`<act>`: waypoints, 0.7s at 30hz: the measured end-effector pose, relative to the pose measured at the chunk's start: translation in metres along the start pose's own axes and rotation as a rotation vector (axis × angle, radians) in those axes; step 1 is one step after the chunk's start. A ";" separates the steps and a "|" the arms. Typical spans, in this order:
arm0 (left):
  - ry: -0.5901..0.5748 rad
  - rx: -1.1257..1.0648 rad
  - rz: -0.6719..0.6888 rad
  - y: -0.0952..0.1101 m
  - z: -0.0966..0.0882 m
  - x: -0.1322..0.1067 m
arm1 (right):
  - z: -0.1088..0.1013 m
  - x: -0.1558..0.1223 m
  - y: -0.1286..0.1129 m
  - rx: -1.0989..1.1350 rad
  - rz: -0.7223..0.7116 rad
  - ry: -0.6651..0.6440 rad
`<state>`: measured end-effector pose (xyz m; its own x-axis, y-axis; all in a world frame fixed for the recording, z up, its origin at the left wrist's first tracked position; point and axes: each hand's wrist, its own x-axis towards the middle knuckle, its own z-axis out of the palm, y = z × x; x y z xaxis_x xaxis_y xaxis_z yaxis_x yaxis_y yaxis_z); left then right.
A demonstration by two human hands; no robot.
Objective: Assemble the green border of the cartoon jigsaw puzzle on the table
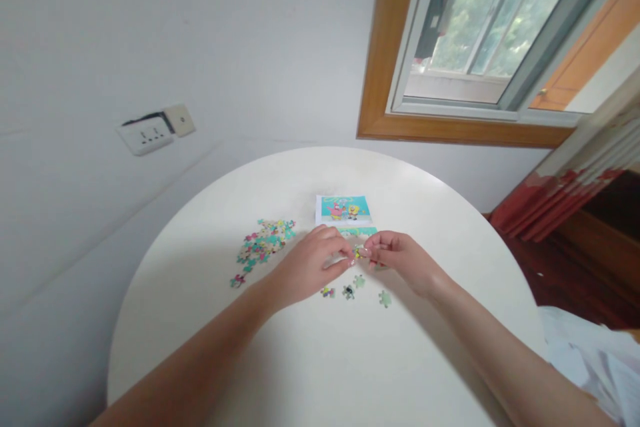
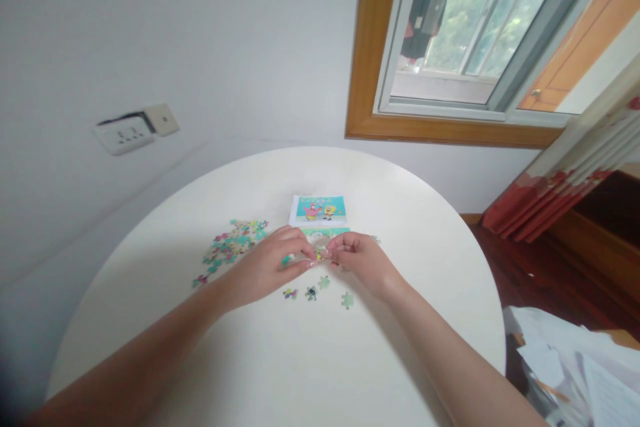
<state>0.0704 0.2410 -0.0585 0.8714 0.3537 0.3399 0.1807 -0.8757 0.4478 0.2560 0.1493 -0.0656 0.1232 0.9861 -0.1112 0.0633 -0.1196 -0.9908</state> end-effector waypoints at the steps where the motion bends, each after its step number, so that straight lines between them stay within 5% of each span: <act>1: 0.027 0.005 -0.010 -0.001 0.000 0.000 | 0.002 0.000 0.001 0.006 0.000 0.009; 9: 0.081 -0.065 -0.042 -0.005 0.001 0.000 | 0.005 -0.001 0.003 -0.065 -0.037 0.012; 21: -0.027 -0.028 -0.031 -0.005 0.004 -0.002 | 0.006 0.001 0.005 -0.444 -0.180 -0.037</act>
<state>0.0703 0.2431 -0.0647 0.8775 0.3712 0.3038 0.1952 -0.8549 0.4806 0.2508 0.1507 -0.0712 0.0366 0.9981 0.0487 0.4986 0.0239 -0.8665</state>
